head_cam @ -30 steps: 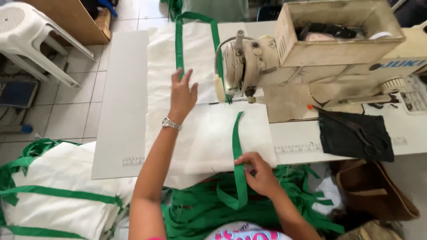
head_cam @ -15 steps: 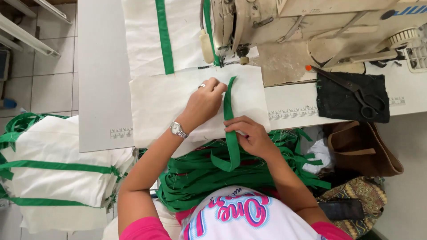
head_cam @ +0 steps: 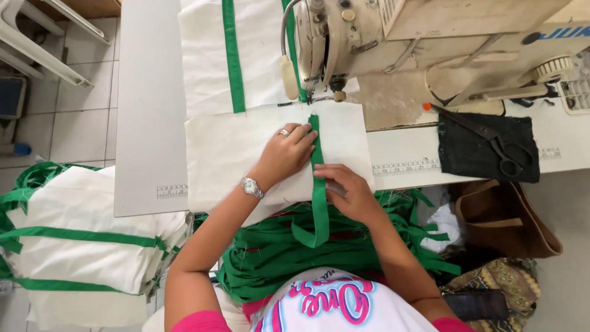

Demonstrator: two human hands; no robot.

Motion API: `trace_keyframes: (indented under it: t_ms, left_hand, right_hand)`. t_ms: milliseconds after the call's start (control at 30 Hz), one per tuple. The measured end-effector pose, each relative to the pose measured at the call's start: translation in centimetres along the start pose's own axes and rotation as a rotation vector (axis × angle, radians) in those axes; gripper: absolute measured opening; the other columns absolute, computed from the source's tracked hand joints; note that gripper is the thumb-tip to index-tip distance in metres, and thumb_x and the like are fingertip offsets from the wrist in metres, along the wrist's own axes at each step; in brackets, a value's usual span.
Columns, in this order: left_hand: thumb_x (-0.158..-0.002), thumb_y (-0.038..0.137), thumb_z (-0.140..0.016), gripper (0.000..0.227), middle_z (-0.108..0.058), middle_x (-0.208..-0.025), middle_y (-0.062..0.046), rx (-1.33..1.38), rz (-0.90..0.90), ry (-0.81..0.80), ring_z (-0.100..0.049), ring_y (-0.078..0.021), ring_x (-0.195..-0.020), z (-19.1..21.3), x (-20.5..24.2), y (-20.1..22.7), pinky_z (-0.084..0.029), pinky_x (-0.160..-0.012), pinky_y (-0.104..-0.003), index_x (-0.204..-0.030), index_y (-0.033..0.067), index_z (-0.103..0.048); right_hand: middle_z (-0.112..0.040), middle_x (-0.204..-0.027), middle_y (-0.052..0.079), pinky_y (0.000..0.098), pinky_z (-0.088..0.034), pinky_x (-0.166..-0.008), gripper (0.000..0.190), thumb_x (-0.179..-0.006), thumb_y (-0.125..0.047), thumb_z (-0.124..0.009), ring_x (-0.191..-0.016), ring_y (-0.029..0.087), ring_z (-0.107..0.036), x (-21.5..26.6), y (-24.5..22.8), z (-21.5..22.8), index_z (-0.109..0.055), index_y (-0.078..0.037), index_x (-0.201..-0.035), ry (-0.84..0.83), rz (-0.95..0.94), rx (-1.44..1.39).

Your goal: Sewing green fabric straps onto white fabric panels to assemble bags using an industrial sewing machine.

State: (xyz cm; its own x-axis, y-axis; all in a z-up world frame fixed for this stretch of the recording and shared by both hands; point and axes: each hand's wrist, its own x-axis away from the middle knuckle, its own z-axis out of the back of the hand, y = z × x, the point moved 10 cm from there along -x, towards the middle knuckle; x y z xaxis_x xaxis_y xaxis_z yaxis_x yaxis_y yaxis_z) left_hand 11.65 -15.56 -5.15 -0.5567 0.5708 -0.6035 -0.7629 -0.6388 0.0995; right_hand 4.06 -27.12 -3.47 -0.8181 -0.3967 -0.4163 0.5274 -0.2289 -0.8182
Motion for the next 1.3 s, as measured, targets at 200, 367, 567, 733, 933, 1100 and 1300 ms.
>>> trace_keyframes:
  t_ms: [200, 367, 567, 733, 933, 1100, 1300]
  left_hand:
    - [-0.097, 0.025, -0.068, 0.032, -0.068, -0.115, -0.016, 0.125, 0.095, -0.031, -0.066, -0.0327, -0.112, 0.1, -0.1, -0.6, -0.057, -0.092, -0.037, -0.121, 0.0040, -0.072]
    - [-0.099, 0.025, -0.068, 0.034, -0.069, -0.115, -0.020, 0.112, 0.072, 0.019, -0.066, -0.0382, -0.113, -0.3, 0.4, -0.6, -0.056, -0.095, -0.043, -0.121, -0.0005, -0.072]
    - [-0.104, 0.020, -0.065, 0.032, -0.068, -0.119, -0.021, 0.115, 0.032, -0.039, -0.064, -0.0383, -0.112, 2.0, -0.7, 0.1, -0.057, -0.098, -0.044, -0.120, -0.0068, -0.068]
    - [-0.102, 0.020, -0.069, 0.028, -0.061, -0.114, -0.019, 0.175, 0.069, -0.063, -0.061, -0.0403, -0.108, 1.7, -0.6, -0.6, -0.056, -0.088, -0.043, -0.115, -0.0046, -0.065]
    - [-0.100, 0.022, -0.074, 0.026, -0.048, -0.106, -0.014, 0.142, 0.126, -0.109, -0.058, -0.0338, -0.093, 1.4, -0.5, -1.1, -0.059, -0.058, -0.034, -0.109, -0.0008, -0.065]
    - [-0.105, 0.015, -0.067, 0.022, -0.058, -0.129, -0.024, 0.150, 0.041, -0.097, -0.057, -0.0411, -0.122, 1.5, -1.0, -0.2, -0.052, -0.108, -0.045, -0.108, -0.0069, -0.067]
    - [-0.107, 0.014, -0.059, 0.015, -0.059, -0.138, -0.026, 0.153, 0.066, -0.110, -0.058, -0.0435, -0.127, 1.3, -1.0, -0.8, -0.053, -0.107, -0.049, -0.102, -0.0003, -0.058]
  right_hand:
    - [-0.071, -0.126, 0.011, 0.0444, -0.057, -0.092, 0.029, -0.091, -0.001, -0.069, -0.110, 0.032, -0.071, -0.2, 0.3, 0.7, -0.077, -0.012, -0.116, 0.119, -0.064, 0.139]
    - [-0.074, -0.118, 0.014, 0.0471, -0.057, -0.091, 0.027, -0.091, 0.004, -0.072, -0.106, 0.037, -0.070, -1.3, -1.6, 0.3, -0.078, -0.009, -0.114, 0.076, 0.047, 0.274]
    - [-0.064, -0.136, 0.016, 0.0420, -0.058, -0.101, 0.026, -0.102, 0.010, -0.063, -0.118, 0.033, -0.065, -1.2, -0.4, 0.4, -0.070, -0.001, -0.125, 0.036, 0.070, 0.240]
    - [-0.069, -0.129, 0.017, 0.0405, -0.057, -0.098, 0.024, -0.101, 0.012, -0.064, -0.112, 0.033, -0.067, -1.6, 0.1, 0.3, -0.072, -0.001, -0.120, 0.048, 0.035, 0.234]
    - [-0.071, -0.126, 0.018, 0.0411, -0.054, -0.098, 0.023, -0.101, 0.012, -0.064, -0.112, 0.033, -0.068, -2.1, 0.4, 0.1, -0.071, 0.000, -0.117, 0.046, 0.005, 0.247]
    - [-0.072, -0.127, 0.016, 0.0402, -0.050, -0.097, 0.022, -0.102, 0.012, -0.064, -0.108, 0.031, -0.067, -2.0, 0.7, 0.1, -0.072, -0.003, -0.116, 0.052, 0.001, 0.283]
    - [-0.072, -0.126, 0.017, 0.0406, -0.050, -0.098, 0.023, -0.101, 0.012, -0.063, -0.111, 0.031, -0.069, -2.2, 0.4, 0.0, -0.072, -0.002, -0.116, 0.031, -0.002, 0.292]
